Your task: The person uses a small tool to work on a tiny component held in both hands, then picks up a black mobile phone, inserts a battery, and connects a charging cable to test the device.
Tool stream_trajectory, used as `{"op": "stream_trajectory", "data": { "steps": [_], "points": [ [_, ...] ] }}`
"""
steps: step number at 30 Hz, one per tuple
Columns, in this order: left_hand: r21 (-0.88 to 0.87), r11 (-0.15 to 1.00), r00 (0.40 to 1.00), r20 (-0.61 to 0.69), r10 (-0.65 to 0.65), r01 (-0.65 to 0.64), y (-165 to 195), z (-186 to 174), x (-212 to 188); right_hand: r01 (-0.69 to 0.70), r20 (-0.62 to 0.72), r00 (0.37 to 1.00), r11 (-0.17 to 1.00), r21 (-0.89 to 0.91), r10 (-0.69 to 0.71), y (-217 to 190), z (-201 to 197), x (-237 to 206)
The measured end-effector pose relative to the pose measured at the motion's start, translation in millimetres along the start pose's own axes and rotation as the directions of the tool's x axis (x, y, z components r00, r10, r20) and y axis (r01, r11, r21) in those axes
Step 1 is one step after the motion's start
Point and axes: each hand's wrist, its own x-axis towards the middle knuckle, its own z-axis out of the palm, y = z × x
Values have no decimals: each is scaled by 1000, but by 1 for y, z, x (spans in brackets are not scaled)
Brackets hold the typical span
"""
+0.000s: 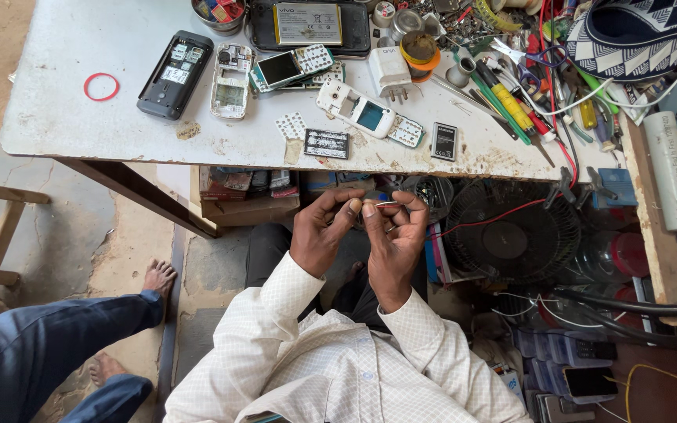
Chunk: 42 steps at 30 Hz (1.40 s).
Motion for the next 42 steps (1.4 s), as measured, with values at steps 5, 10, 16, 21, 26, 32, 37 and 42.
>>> {"op": "stream_trajectory", "data": {
  "steps": [5,10,16,21,26,32,37,42],
  "points": [
    [-4,1000,1000,-3,2,-2,-4,-2,0,0,2,1000,1000,-9,0,3,1,-1],
    [-38,999,1000,12,3,-3,-7,-3,-1,-3,2,1000,1000,-5,3,4,1,-2],
    [-7,1000,1000,-1,24,-24,-9,-5,-2,-5,-3,1000,1000,-5,5,6,2,-4],
    [17,1000,1000,-8,19,-19,-9,-6,-2,-2,0,1000,1000,-3,2,8,2,-3],
    [24,999,1000,-9,26,-25,-10,-6,-2,-5,1,1000,1000,-8,5,8,1,-4],
    [20,1000,1000,-5,22,-22,-8,-6,-2,-5,3,1000,1000,5,5,8,2,-4],
    [1,1000,1000,-5,11,-11,-7,-6,-2,-3,8,1000,1000,5,3,8,3,-4],
    [-24,1000,1000,-2,7,-7,-7,-6,-2,-3,9,1000,1000,11,3,9,3,-4]
  ]
}}
